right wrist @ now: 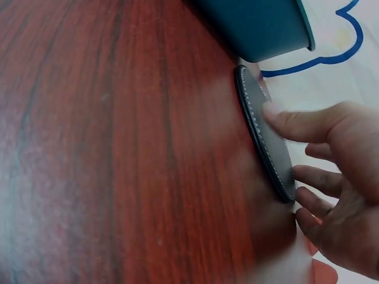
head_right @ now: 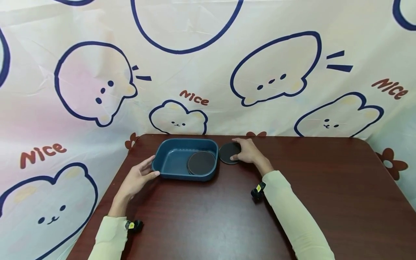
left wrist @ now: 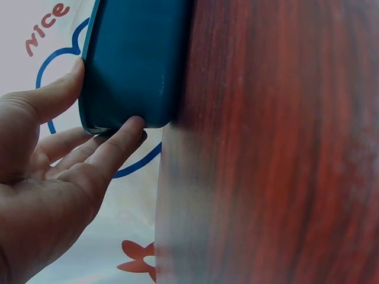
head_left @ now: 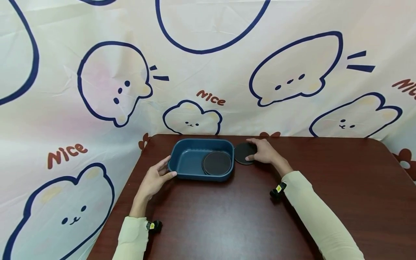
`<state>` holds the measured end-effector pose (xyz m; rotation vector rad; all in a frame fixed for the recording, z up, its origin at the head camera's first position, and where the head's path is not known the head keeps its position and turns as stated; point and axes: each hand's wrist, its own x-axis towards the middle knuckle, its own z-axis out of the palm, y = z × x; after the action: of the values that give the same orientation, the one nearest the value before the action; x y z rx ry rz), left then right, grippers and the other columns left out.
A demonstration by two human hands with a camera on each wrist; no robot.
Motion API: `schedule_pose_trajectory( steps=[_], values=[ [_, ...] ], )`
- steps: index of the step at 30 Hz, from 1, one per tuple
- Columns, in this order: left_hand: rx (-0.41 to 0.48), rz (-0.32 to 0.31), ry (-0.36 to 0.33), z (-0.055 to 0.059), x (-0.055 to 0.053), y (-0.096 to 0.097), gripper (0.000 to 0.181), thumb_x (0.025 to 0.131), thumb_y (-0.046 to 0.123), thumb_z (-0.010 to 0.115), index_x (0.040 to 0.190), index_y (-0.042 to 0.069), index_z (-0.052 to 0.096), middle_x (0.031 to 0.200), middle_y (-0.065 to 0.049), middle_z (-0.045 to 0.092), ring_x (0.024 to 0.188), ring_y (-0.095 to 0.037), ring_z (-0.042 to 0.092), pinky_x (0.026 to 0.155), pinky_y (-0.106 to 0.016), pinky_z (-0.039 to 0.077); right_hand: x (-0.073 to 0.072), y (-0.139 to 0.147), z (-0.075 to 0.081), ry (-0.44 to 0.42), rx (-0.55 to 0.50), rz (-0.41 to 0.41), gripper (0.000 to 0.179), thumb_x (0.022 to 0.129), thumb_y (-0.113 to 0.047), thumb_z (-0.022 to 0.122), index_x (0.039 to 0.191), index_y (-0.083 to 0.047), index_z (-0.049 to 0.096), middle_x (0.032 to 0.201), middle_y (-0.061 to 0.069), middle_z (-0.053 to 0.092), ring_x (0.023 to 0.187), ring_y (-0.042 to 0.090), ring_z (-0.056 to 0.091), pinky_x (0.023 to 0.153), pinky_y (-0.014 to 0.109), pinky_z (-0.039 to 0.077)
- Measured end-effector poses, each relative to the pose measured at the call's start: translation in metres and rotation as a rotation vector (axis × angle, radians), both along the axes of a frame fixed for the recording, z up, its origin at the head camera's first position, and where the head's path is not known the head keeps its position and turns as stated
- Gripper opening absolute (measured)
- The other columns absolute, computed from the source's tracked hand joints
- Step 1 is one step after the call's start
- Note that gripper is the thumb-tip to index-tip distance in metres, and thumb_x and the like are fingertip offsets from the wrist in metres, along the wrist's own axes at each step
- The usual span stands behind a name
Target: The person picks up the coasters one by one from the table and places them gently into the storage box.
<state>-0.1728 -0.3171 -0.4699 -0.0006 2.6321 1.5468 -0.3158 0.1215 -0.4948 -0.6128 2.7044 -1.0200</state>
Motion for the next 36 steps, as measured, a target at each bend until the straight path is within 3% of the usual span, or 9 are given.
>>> schedule_pose_trajectory(
  steps=[7, 12, 16, 21, 25, 30, 36],
  values=[
    [0.008, -0.007, -0.001, 0.0, -0.001, 0.003, 0.077, 0.104, 0.016, 0.072, 0.17, 0.013, 0.032, 0.167, -0.022, 0.046, 0.15, -0.041, 0.052, 0.11, -0.047, 0.055, 0.004, 0.002, -0.004, 0.004, -0.07, -0.01, 0.077, 0.089, -0.008, 0.089, 0.156, 0.0, 0.052, 0.153, 0.027, 0.057, 0.138, 0.046, 0.053, 0.11, 0.06, 0.05],
    [-0.002, -0.015, -0.004, -0.002, -0.003, 0.004, 0.077, 0.105, 0.016, 0.072, 0.17, 0.012, 0.031, 0.167, -0.023, 0.045, 0.15, -0.042, 0.052, 0.111, -0.049, 0.054, 0.011, 0.005, -0.001, -0.028, -0.117, -0.108, 0.074, 0.089, -0.005, 0.088, 0.155, -0.005, 0.055, 0.156, 0.024, 0.056, 0.143, 0.045, 0.054, 0.11, 0.059, 0.053],
    [0.002, -0.019, -0.003, -0.003, -0.004, 0.006, 0.077, 0.105, 0.016, 0.072, 0.17, 0.013, 0.032, 0.167, -0.023, 0.045, 0.15, -0.041, 0.053, 0.111, -0.049, 0.054, 0.017, 0.01, 0.004, -0.011, -0.084, -0.179, 0.069, 0.09, -0.009, 0.088, 0.153, -0.005, 0.059, 0.152, 0.026, 0.06, 0.14, 0.046, 0.057, 0.109, 0.059, 0.055],
    [0.001, -0.017, -0.008, -0.004, -0.006, 0.007, 0.076, 0.105, 0.016, 0.072, 0.17, 0.014, 0.033, 0.168, -0.021, 0.046, 0.15, -0.039, 0.052, 0.112, -0.051, 0.053, 0.023, 0.019, 0.012, 0.032, -0.011, -0.236, 0.06, 0.091, -0.013, 0.088, 0.145, -0.004, 0.065, 0.139, 0.026, 0.069, 0.126, 0.044, 0.065, 0.103, 0.058, 0.057],
    [-0.005, -0.013, -0.011, -0.002, -0.007, 0.006, 0.076, 0.105, 0.017, 0.072, 0.17, 0.015, 0.032, 0.169, -0.02, 0.044, 0.151, -0.039, 0.051, 0.113, -0.053, 0.052, 0.029, 0.027, 0.02, 0.021, 0.0, -0.269, 0.052, 0.093, -0.012, 0.086, 0.141, -0.005, 0.068, 0.133, 0.025, 0.072, 0.119, 0.042, 0.069, 0.096, 0.054, 0.059],
    [-0.003, -0.001, -0.014, 0.0, -0.007, 0.005, 0.076, 0.105, 0.017, 0.072, 0.171, 0.016, 0.032, 0.169, -0.021, 0.044, 0.151, -0.041, 0.05, 0.114, -0.055, 0.05, 0.034, 0.038, 0.025, -0.044, -0.081, -0.302, 0.046, 0.094, -0.006, 0.082, 0.138, -0.005, 0.069, 0.129, 0.027, 0.07, 0.1, 0.037, 0.076, 0.075, 0.04, 0.066],
    [-0.005, 0.015, -0.02, 0.001, -0.003, 0.002, 0.077, 0.105, 0.016, 0.072, 0.171, 0.016, 0.031, 0.169, -0.022, 0.044, 0.151, -0.041, 0.05, 0.114, -0.055, 0.05, 0.041, 0.048, 0.025, -0.147, -0.234, -0.314, 0.045, 0.096, 0.0, 0.079, 0.139, -0.003, 0.068, 0.127, 0.029, 0.069, 0.093, 0.03, 0.08, 0.074, 0.037, 0.068]
  ],
)
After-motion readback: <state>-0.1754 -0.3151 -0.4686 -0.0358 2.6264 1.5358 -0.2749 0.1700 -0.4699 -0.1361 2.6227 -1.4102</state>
